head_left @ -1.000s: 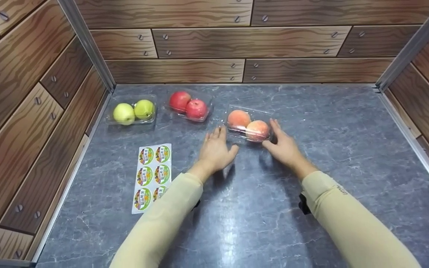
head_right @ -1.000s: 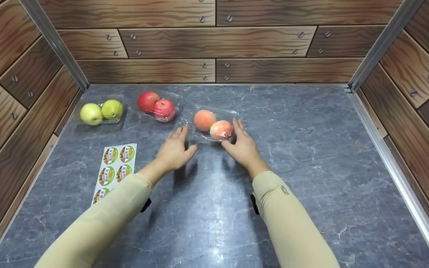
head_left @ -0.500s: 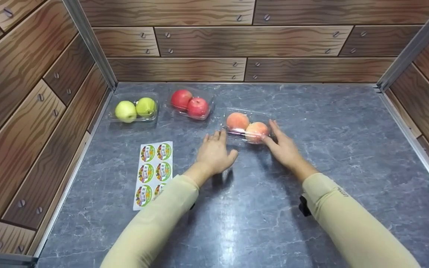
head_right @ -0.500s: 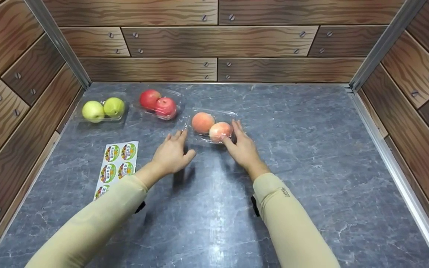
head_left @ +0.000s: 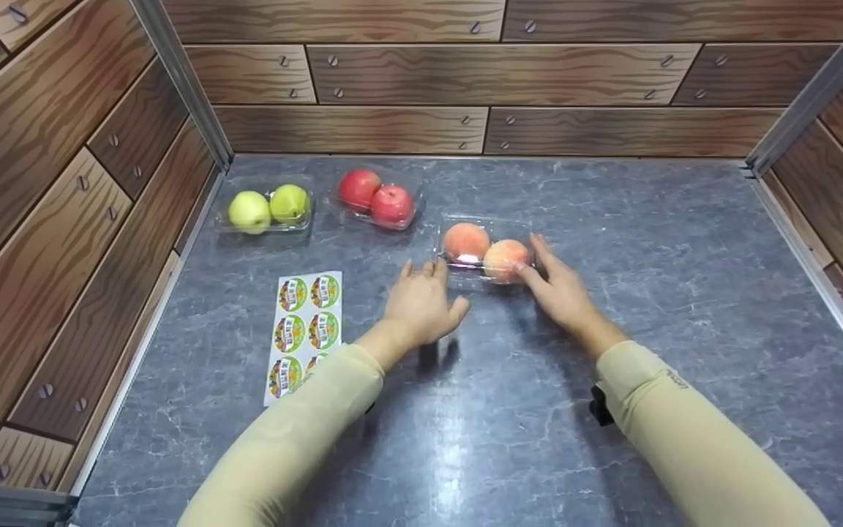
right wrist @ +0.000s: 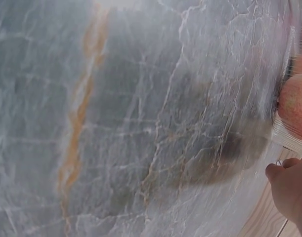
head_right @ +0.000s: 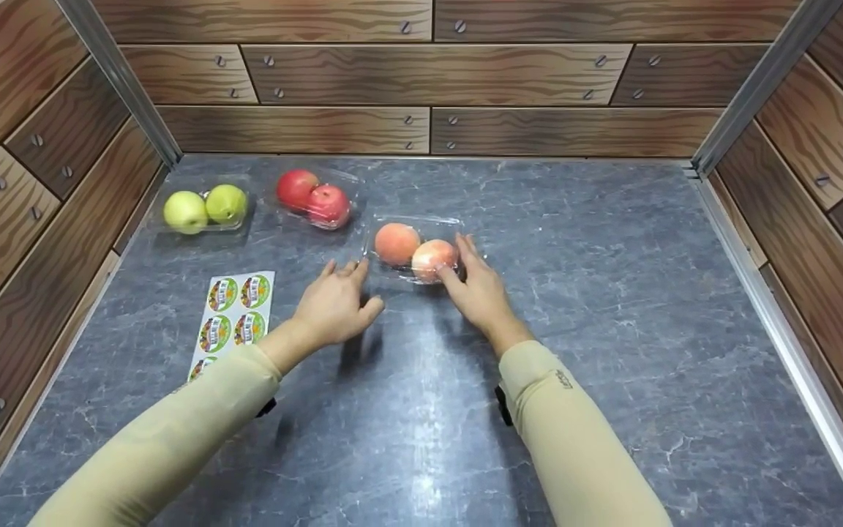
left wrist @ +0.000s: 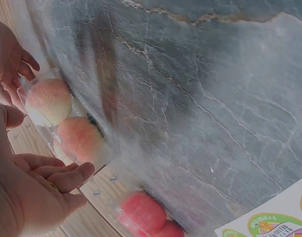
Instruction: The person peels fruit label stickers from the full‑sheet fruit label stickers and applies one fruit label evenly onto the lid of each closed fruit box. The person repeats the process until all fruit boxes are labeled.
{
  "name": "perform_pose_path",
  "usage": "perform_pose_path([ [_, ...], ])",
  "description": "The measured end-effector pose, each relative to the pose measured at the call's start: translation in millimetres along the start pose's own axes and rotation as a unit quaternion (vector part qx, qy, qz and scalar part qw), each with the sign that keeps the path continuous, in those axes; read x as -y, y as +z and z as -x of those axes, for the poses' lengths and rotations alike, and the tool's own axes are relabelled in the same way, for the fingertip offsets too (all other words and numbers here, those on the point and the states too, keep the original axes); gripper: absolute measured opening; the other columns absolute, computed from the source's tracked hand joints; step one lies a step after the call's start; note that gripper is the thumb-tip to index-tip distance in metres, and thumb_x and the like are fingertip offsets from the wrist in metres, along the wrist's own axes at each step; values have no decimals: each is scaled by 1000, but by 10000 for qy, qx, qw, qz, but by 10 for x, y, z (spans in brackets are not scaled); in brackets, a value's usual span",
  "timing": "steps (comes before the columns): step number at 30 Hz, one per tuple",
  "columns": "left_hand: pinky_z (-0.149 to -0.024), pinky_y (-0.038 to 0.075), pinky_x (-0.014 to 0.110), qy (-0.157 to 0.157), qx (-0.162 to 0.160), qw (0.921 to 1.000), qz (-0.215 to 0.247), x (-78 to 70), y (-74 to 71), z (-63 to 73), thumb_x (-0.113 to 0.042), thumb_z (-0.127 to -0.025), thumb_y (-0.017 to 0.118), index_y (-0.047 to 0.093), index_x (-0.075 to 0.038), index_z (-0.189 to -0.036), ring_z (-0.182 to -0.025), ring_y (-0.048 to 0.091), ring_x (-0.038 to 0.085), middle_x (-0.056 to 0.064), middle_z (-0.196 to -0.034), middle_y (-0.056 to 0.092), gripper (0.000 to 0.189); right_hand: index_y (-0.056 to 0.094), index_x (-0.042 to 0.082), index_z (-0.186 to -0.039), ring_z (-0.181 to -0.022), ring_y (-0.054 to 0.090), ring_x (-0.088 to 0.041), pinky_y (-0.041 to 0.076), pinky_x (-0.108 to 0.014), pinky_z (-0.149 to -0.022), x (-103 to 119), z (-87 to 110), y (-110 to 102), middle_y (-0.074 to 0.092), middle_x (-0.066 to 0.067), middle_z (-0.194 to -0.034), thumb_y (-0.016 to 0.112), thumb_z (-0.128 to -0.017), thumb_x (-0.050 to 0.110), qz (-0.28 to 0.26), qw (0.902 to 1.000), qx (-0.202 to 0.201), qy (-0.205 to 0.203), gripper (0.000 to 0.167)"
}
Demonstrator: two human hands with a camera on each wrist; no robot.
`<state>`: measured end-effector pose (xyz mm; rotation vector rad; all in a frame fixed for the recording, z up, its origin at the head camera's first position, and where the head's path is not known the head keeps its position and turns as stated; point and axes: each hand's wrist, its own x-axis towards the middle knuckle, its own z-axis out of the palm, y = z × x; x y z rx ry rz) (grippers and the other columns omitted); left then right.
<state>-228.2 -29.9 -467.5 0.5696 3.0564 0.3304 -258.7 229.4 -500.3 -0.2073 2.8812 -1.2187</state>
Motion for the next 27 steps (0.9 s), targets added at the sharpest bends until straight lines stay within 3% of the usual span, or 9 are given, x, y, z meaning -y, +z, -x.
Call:
perform_pose_path([
  [4, -122, 35, 54, -40, -535, 9986, 35, -4, 8, -11, -47, -102, 51, 66, 2, -135, -116, 71, 37, 19, -125, 74, 61, 30, 9, -168, -157, 27, -40, 18, -52, -129, 7, -1, -1, 25, -16, -173, 51, -111, 46, -3, 9999, -107, 25, 71],
  [8, -97, 55, 52, -295, -1269, 9906, 414, 28, 39, -68, -46, -100, 60, 74, -5, -110, -91, 76, 37, 16, -95, 78, 44, 30, 9, -167, -153, 34, -44, 24, -55, -127, 39, -19, -12, 34, -20, -168, 52, -110, 45, -72, 9993, -310, 199, 71],
  [11, -93, 57, 51, -442, -1498, 9828, 984, 80, 67, -141, -50, -97, 67, 69, -4, -128, -104, 74, 39, 18, -115, 76, 56, 27, 8, -168, -151, 37, -48, 27, -58, -125, 72, -44, -25, 36, -24, -166, 52, -109, 48, -66, 9986, -428, 309, 76],
  [14, -109, 50, 52, -515, -1308, 9766, 1630, 141, 94, -221, -55, -94, 73, 52, -2, -153, -130, 63, 40, 19, -148, 61, 82, 24, 7, -169, -151, 36, -48, 27, -58, -125, 92, -72, -31, 35, -25, -166, 51, -108, 52, 23, 9987, -407, 320, 80],
  [16, -117, 44, 52, -518, -1091, 9730, 1967, 179, 113, -272, -57, -93, 75, 41, -1, -161, -143, 52, 39, 18, -161, 48, 94, 22, 6, -169, -152, 35, -49, 26, -59, -125, 90, -87, -24, 33, -26, -167, 52, -108, 54, 123, 9990, -337, 251, 83],
  [22, -126, 29, 50, -423, -648, 9677, 2401, 256, 185, -380, -62, -92, 74, 26, 1, -166, -156, 31, 38, 21, -170, 31, 109, 18, -1, -168, -157, 26, -44, 21, -54, -128, 49, -94, 40, 22, -24, -172, 64, -102, 56, 308, 9993, -150, -117, 99],
  [27, -126, 26, 55, -383, -487, 9715, 2287, 292, 264, -406, -62, -97, 68, 25, 1, -166, -158, 28, 39, 20, -172, 27, 103, 16, -1, -168, -157, 25, -43, 20, -53, -128, 8, -92, 93, 17, -23, -173, 71, -97, 58, 294, 9991, -146, -282, 108],
])
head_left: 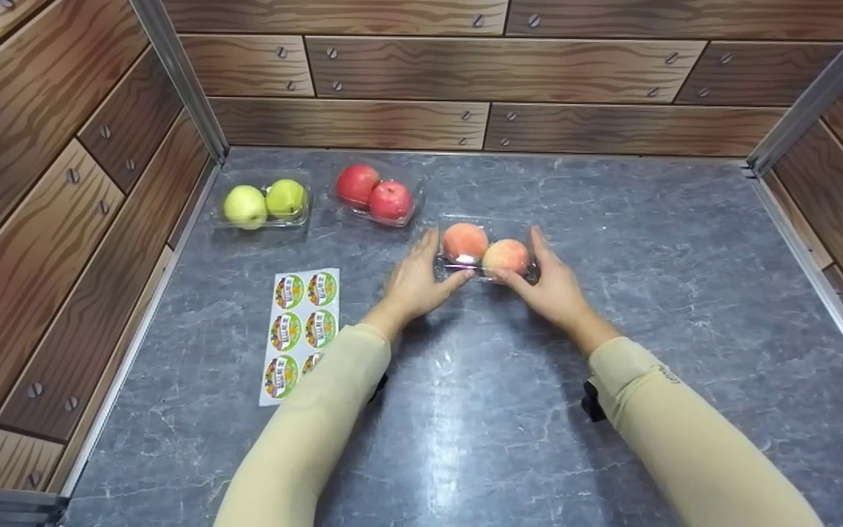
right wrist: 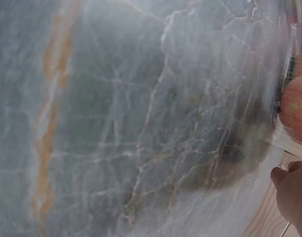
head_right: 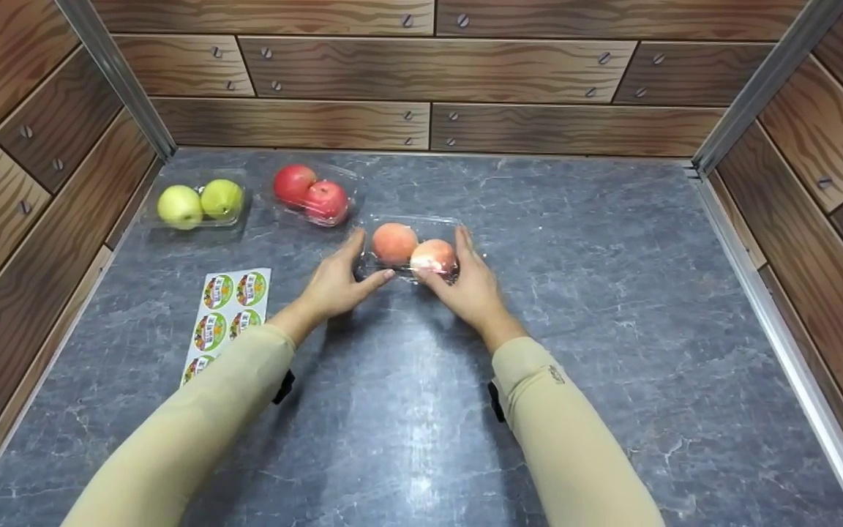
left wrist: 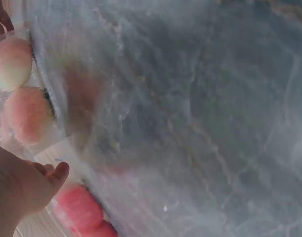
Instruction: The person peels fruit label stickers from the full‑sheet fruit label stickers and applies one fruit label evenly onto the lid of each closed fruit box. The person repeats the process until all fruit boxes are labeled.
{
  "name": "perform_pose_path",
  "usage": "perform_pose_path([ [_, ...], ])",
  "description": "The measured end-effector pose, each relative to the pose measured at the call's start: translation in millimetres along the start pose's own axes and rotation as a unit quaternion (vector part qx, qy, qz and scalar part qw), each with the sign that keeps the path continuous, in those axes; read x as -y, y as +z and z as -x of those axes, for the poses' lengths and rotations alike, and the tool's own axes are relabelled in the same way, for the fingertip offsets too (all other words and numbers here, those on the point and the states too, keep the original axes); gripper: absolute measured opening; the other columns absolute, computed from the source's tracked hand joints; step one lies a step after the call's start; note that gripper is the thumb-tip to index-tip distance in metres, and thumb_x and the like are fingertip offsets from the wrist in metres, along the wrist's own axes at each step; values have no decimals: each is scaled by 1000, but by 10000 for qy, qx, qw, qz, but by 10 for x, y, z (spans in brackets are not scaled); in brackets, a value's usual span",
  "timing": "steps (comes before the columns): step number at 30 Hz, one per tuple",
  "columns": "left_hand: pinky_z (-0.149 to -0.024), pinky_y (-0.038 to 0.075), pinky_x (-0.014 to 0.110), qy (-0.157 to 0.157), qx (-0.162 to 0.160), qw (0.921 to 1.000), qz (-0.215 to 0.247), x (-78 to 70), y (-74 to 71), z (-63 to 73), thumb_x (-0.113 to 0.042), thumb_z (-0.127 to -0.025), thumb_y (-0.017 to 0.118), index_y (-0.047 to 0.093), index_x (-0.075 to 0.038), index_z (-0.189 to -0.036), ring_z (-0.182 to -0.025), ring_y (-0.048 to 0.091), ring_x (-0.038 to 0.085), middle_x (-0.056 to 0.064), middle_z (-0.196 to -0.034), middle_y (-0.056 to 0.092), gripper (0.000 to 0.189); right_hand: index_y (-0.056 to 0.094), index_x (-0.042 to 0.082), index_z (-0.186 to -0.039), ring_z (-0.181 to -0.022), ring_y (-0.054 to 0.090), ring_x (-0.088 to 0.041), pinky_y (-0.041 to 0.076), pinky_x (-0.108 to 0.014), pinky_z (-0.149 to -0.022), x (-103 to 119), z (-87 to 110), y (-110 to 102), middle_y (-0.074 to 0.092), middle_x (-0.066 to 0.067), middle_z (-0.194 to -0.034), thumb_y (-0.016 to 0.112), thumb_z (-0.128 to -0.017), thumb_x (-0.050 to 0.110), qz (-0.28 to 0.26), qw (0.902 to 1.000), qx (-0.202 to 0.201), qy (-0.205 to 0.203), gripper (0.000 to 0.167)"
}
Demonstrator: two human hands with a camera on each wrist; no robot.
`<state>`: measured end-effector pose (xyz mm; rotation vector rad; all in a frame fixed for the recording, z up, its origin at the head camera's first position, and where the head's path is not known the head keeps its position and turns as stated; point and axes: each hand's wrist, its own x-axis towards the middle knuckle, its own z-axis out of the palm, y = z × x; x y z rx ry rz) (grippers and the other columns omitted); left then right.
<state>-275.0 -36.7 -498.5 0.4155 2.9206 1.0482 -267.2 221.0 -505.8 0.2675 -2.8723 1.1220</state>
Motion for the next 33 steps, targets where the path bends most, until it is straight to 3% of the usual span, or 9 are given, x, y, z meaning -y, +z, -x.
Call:
perform_pose_path([
  [5, -126, 27, 54, 14, -33, 10000, -68, 20, 32, -8, -56, -100, 66, 29, 0, -165, -156, 30, 41, 19, -171, 30, 94, 12, 2, -169, -158, 23, -42, 19, -52, -129, -39, 15, 23, 15, -22, -174, 70, -98, 57, -56, 10000, 35, 1, 107],
  [15, -123, 33, 55, 6, -103, 9994, -340, 41, 70, 20, -60, -100, 65, 29, -1, -166, -154, 35, 41, 17, -170, 32, 96, 13, 6, -170, -158, 22, -42, 18, -54, -129, -59, 25, 33, 13, -19, -175, 70, -98, 58, -186, 9998, 100, 16, 106],
  [20, -122, 36, 52, 74, -64, 9983, -575, 35, 64, 62, -63, -101, 61, 27, 0, -166, -153, 38, 41, 17, -170, 32, 97, 14, 6, -170, -158, 24, -41, 19, -53, -129, -44, 67, 25, 15, -19, -174, 71, -97, 57, -140, 9999, 89, -23, 106],
  [33, -118, 39, 60, 125, -171, 9964, -818, 26, 84, 229, -66, -100, 59, 29, 1, -165, -150, 42, 43, 20, -168, 36, 98, 13, 15, -172, -156, 29, -45, 24, -59, -126, -13, 207, 33, 16, -14, -175, 69, -95, 66, 19, 9998, 194, 75, 108],
])
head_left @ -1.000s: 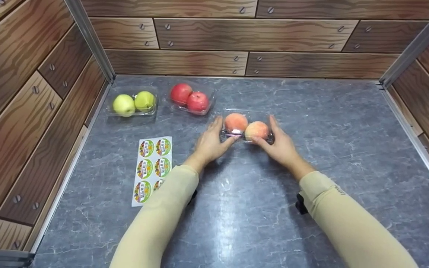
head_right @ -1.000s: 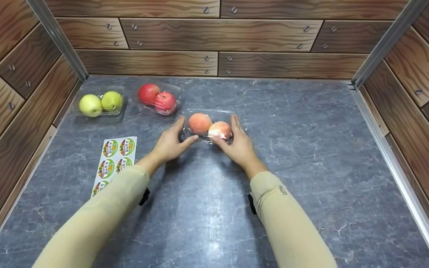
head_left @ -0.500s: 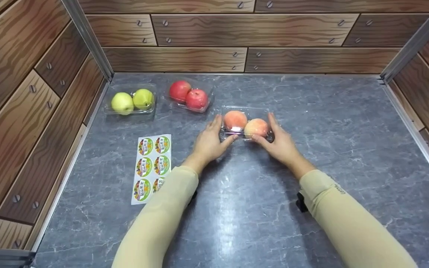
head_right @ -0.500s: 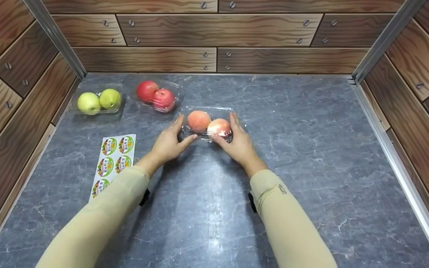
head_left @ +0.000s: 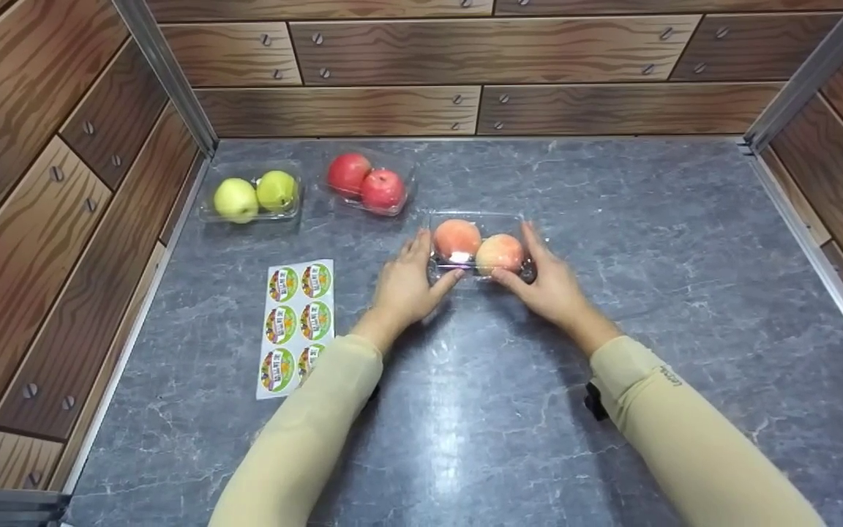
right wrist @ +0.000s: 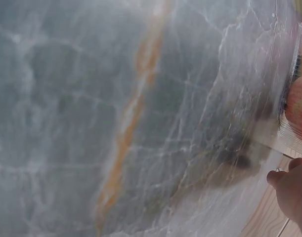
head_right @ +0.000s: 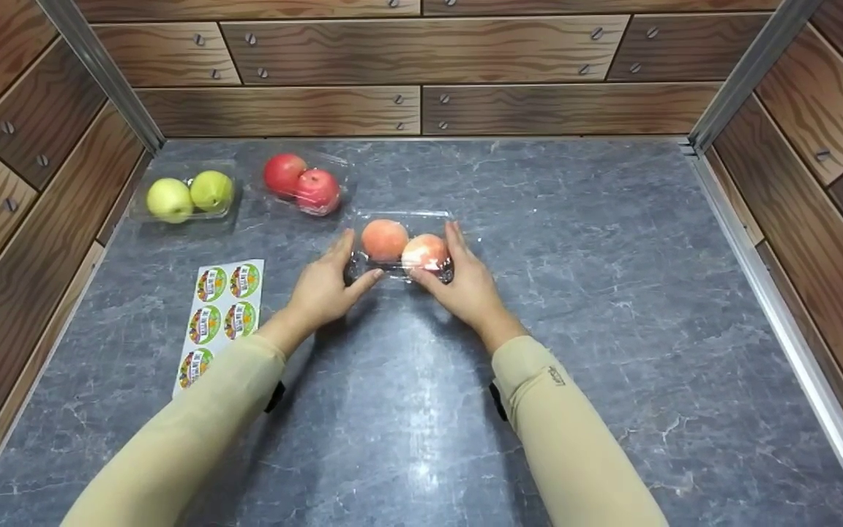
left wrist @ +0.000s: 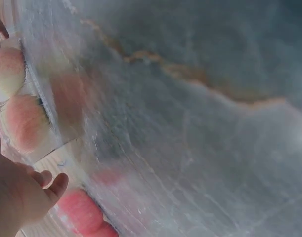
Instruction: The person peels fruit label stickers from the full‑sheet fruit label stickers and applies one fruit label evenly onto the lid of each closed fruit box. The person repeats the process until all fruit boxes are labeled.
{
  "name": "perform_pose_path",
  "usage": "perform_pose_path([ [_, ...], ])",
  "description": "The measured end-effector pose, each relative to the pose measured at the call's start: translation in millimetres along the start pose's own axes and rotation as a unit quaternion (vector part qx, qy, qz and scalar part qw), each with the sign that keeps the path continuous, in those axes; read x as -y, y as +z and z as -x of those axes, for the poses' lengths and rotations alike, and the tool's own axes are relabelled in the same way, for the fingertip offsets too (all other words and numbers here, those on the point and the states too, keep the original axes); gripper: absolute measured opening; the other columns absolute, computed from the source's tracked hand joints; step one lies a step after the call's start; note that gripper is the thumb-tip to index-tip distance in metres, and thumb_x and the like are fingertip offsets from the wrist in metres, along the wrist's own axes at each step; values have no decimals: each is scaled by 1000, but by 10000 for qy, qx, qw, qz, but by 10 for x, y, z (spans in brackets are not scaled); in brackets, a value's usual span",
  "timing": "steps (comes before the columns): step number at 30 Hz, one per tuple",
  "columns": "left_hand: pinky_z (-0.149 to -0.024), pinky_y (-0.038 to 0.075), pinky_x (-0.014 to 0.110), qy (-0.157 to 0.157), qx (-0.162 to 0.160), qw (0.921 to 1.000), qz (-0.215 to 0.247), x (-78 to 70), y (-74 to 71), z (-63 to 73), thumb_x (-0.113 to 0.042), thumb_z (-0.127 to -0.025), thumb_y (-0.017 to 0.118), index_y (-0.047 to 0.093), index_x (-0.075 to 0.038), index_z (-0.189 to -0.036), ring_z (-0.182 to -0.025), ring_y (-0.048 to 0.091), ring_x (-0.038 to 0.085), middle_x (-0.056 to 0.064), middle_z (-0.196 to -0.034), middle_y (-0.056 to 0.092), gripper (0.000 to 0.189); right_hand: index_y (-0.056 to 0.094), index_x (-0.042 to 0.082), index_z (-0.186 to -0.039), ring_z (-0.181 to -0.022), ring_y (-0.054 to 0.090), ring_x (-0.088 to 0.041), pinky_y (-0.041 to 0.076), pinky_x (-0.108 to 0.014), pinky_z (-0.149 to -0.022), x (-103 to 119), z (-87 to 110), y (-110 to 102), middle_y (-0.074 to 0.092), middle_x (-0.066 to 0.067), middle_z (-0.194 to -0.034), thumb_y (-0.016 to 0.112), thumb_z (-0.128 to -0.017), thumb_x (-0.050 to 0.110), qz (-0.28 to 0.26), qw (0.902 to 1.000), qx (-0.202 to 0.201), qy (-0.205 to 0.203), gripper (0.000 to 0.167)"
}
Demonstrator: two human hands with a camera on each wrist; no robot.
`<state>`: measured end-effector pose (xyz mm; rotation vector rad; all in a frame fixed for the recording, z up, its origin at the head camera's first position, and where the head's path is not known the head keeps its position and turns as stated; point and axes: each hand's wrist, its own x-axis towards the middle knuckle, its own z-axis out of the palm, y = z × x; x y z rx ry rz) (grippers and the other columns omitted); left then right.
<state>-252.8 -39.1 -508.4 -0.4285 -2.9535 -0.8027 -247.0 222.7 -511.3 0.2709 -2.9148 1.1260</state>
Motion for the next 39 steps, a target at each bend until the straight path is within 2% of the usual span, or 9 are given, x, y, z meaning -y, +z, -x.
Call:
perform_pose_path([
  [10, -118, 37, 63, -38, -53, 10000, -29, -11, 8, 119, -66, -100, 60, 30, 1, -165, -151, 41, 41, 20, -167, 37, 98, 12, 19, -172, -153, 33, -47, 25, -62, -125, 8, 97, 27, 22, -15, -173, 68, -92, 70, 56, 10000, 0, 62, 110],
  [17, -117, 39, 63, -76, -103, 9999, -45, -41, 33, 214, -66, -100, 59, 30, 2, -165, -152, 40, 37, 19, -167, 37, 97, 17, 10, -171, -156, 29, -43, 23, -57, -127, 14, 145, 35, 18, -14, -175, 73, -95, 60, -31, 9998, -6, -177, 107],
  [32, -118, 36, 65, 0, -251, 9997, -1, -46, 55, 289, -63, -100, 62, 32, 4, -163, -150, 42, 41, 24, -164, 41, 96, 16, 14, -171, -156, 29, -43, 22, -59, -126, 20, 197, 52, 21, -12, -174, 74, -93, 62, -114, 9998, 7, -170, 109],
  [39, -119, 36, 63, -80, -182, 9998, -53, -74, 46, 322, -65, -100, 60, 30, 3, -164, -151, 41, 40, 23, -165, 39, 98, 15, 16, -172, -154, 33, -44, 24, -58, -126, 12, 220, 56, 23, -12, -173, 74, -92, 63, -117, 9998, 33, -157, 109],
])
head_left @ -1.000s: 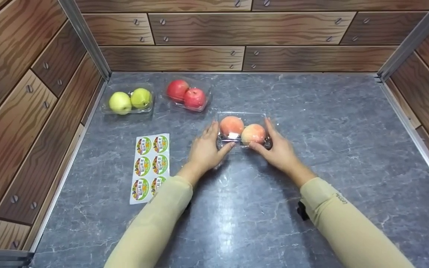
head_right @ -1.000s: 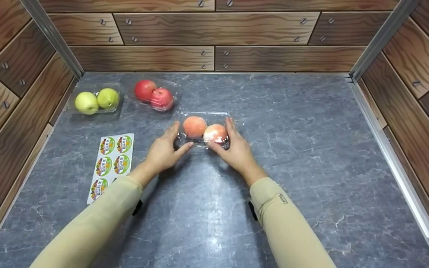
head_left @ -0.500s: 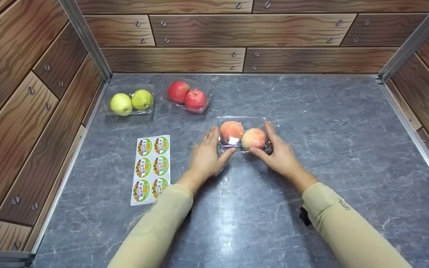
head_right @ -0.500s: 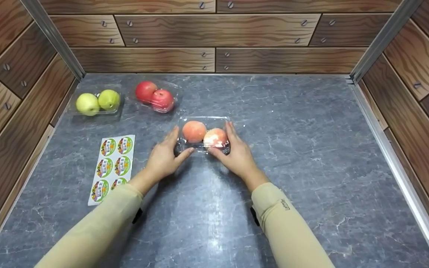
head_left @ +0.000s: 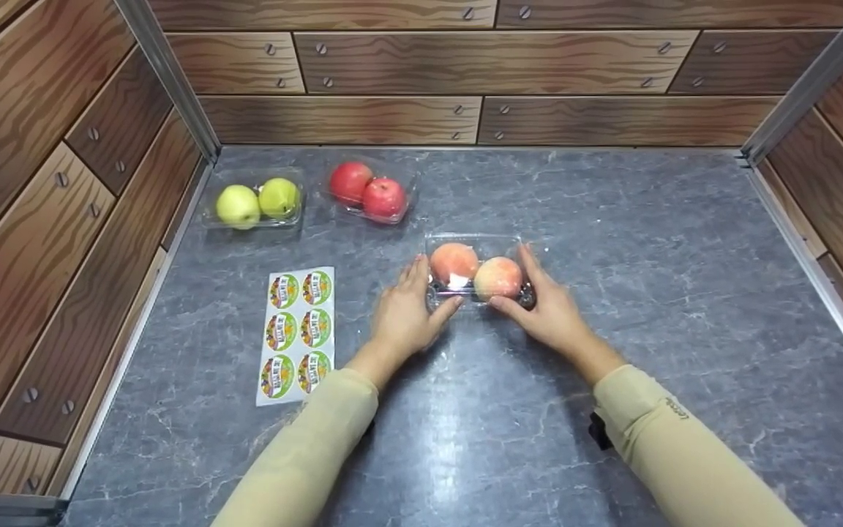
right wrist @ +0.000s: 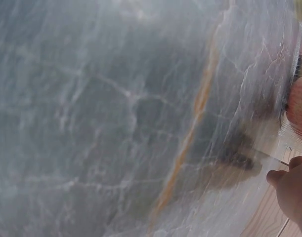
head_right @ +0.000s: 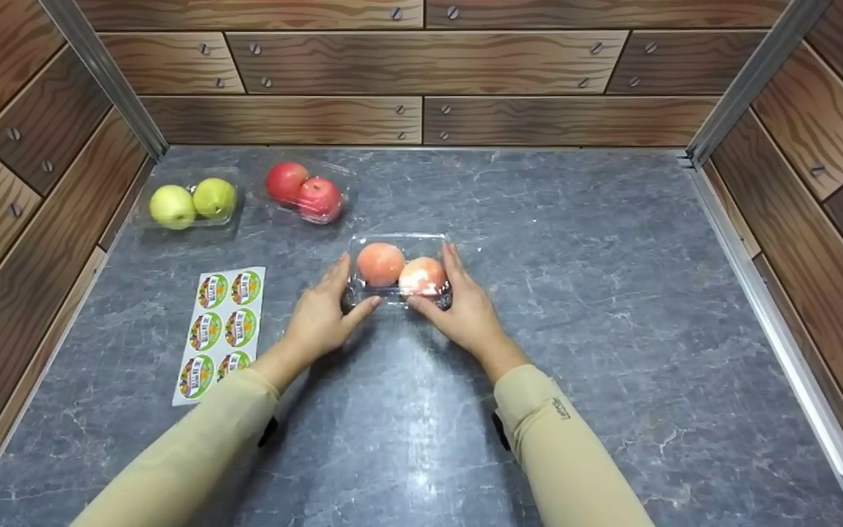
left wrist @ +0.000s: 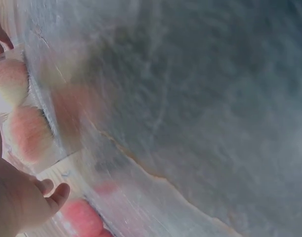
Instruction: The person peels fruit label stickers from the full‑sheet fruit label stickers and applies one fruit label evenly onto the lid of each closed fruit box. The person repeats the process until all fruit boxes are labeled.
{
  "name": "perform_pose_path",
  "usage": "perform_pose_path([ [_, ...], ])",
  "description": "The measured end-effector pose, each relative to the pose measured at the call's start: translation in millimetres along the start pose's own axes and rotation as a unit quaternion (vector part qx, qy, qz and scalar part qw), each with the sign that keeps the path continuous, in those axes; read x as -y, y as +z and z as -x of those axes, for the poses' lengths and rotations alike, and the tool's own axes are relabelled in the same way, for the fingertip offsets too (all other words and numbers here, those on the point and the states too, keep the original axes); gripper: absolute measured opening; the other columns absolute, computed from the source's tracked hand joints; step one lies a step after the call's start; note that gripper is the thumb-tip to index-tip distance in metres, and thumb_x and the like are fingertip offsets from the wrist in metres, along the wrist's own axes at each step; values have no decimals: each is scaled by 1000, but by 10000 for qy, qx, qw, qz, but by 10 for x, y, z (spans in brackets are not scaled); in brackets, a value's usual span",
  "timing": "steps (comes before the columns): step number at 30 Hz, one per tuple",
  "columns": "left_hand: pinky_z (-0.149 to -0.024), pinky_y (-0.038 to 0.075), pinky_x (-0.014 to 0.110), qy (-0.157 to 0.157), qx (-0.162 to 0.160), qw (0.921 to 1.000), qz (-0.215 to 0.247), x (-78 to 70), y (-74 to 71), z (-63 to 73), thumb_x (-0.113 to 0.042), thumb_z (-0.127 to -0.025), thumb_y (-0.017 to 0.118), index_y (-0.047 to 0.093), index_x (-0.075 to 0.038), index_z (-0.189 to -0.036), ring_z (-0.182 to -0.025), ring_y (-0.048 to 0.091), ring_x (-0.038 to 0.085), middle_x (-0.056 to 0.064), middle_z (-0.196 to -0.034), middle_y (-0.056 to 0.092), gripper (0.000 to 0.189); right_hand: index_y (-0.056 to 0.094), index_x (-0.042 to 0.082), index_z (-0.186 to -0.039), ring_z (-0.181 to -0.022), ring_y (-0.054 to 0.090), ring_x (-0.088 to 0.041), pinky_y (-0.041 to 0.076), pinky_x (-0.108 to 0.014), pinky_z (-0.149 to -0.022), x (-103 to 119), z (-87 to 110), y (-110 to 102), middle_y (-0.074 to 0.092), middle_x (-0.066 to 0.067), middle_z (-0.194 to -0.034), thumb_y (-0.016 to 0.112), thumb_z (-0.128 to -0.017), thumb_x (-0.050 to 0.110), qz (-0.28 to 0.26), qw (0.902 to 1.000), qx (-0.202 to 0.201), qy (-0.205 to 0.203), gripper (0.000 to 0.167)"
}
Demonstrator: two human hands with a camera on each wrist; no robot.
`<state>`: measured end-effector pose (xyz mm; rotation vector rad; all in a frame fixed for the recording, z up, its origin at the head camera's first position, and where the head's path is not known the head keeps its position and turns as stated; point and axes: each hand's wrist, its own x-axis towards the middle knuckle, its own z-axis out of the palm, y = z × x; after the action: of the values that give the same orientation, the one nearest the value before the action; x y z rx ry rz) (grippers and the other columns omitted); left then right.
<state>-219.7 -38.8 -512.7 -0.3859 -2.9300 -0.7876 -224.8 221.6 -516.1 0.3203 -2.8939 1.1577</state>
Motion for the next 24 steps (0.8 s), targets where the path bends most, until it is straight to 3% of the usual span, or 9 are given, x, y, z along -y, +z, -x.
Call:
perform_pose_path([
  [11, -118, 38, 61, 77, -98, 9998, 152, 10, 15, 34, -62, -101, 62, 32, 5, -163, -151, 41, 40, 23, -165, 39, 96, 15, 15, -172, -155, 31, -44, 24, -59, -126, 25, 15, -2, 19, -14, -175, 75, -94, 59, 78, 10000, 28, -55, 107],
  [24, -120, 35, 60, -141, 128, 9998, -21, -16, -22, 5, -66, -100, 59, 29, 0, -165, -152, 40, 37, 19, -167, 37, 97, 10, 16, -172, -155, 28, -48, 22, -65, -124, 16, -6, -25, 13, -12, -176, 69, -94, 66, 94, 9998, 188, 72, 110],
])
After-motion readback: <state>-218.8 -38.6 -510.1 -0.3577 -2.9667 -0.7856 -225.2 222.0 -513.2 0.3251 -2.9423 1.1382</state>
